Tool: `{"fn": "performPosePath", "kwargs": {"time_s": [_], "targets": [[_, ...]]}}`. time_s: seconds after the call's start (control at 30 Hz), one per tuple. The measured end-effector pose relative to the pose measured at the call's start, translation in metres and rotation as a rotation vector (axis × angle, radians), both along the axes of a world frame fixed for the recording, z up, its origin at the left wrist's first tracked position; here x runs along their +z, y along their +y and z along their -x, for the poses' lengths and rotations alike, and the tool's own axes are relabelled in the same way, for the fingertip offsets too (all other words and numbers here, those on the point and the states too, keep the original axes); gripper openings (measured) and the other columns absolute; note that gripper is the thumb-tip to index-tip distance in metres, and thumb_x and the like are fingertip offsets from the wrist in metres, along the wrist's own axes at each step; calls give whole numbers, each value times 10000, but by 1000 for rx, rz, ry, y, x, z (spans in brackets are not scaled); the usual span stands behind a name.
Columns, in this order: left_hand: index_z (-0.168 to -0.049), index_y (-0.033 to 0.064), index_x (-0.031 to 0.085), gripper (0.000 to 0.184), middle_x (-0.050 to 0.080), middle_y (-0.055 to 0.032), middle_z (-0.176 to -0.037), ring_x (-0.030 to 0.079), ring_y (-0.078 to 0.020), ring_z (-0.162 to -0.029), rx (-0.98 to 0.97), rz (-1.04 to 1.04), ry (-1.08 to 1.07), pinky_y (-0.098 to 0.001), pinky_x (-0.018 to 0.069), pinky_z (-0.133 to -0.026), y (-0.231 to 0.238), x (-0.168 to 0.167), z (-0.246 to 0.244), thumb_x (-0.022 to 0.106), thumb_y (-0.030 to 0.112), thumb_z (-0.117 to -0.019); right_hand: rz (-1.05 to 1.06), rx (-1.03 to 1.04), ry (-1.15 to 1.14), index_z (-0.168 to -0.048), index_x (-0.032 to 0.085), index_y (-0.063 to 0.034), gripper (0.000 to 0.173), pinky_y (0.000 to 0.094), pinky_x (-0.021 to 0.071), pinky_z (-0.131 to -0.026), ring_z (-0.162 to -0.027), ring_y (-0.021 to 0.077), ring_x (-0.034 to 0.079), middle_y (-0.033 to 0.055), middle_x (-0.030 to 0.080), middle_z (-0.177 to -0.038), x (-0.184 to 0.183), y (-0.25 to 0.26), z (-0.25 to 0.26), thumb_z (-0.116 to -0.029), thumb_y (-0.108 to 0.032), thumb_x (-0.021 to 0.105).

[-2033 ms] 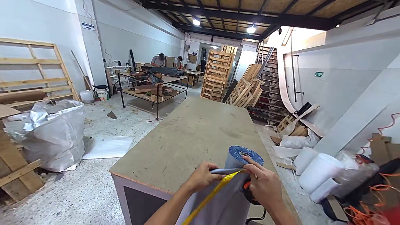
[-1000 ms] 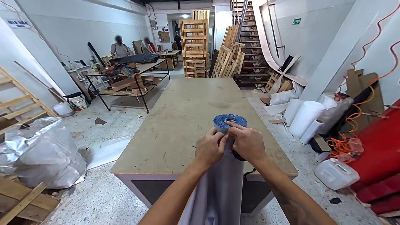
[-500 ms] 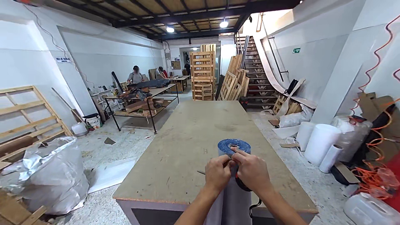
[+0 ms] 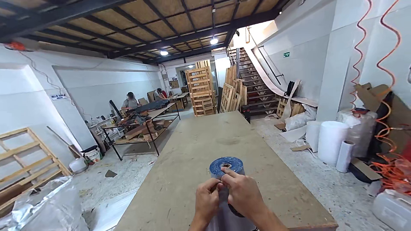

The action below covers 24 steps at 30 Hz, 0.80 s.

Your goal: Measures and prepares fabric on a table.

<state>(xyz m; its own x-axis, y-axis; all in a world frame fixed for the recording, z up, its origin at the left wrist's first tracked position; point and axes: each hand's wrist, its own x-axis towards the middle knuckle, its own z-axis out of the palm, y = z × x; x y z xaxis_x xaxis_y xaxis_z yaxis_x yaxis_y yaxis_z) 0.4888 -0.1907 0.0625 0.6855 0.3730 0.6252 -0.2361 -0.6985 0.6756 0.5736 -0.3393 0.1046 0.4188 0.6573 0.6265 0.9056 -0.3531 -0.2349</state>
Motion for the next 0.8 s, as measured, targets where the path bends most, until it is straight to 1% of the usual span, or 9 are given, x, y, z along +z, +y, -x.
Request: {"fn": "performPosePath", "kwargs": {"time_s": [0.1,0.17,0.23,0.3,0.33,0.4,0.5,0.57,0.8], "targets": [[-878,100,767,175,722,38,-783,664,-31,-699,-44,6,-42,-238,578,-659,4,0,2,610,113,-955,13,121,57,-973,718,-173,212,452,584,-606,-815,221,740,-33,652,-1397,0,-3,-6,-1019,-260,531],[-880,90,770,155,731,23,-797,672,-41,-706,-77,4,-67,-246,588,-660,7,-1,5,632,124,-944,-22,247,171,-1167,686,-159,364,455,609,-675,-855,221,738,2,694,-1304,1,-12,-11,-1058,-453,500],[-898,81,771,134,737,17,-812,669,-35,-703,-88,20,-70,-244,592,-662,5,-1,7,668,158,-935,20,342,371,-1449,525,-170,686,534,606,-777,-912,268,733,71,727,-1160,14,-26,-13,-935,-607,647],[-895,52,769,132,740,11,-815,677,-24,-720,-38,28,-37,-240,597,-689,-2,3,9,639,38,-912,111,365,405,-1554,386,-205,921,554,601,-766,-887,303,730,93,683,-1278,23,-35,-18,-818,-566,805],[-895,41,765,138,736,13,-811,674,-15,-724,-10,23,-24,-232,593,-698,-5,4,10,632,9,-909,165,371,376,-1581,339,-209,990,550,603,-734,-861,320,726,100,584,-1442,25,-36,-22,-787,-486,860],[-886,15,756,125,730,14,-797,662,12,-722,49,-13,-24,-206,582,-701,-12,6,9,635,-12,-905,278,376,324,-1595,316,-209,1041,539,596,-730,-924,342,710,121,359,-1631,27,-34,-43,-752,-407,894],[-871,-17,740,114,713,-5,-759,641,19,-692,153,-43,-14,-199,566,-685,-21,7,7,642,15,-921,336,480,264,-1482,480,-178,928,566,572,-850,-1176,326,640,97,468,-1548,23,-25,-88,-703,-450,906],[-873,-44,735,150,700,-37,-743,627,7,-676,245,-64,-17,-206,553,-681,-27,4,5,638,48,-940,389,561,257,-1477,502,-180,946,582,553,-891,-1258,317,597,78,442,-1576,24,-18,-107,-685,-498,909],[-887,-46,748,162,721,-102,-770,672,-62,-705,576,-176,-73,-252,573,-716,-56,-5,1,649,67,-949,445,532,300,-1427,526,-119,948,571,566,-825,-1142,321,642,67,367,-1621,25,-16,-105,-650,-500,912]]}}
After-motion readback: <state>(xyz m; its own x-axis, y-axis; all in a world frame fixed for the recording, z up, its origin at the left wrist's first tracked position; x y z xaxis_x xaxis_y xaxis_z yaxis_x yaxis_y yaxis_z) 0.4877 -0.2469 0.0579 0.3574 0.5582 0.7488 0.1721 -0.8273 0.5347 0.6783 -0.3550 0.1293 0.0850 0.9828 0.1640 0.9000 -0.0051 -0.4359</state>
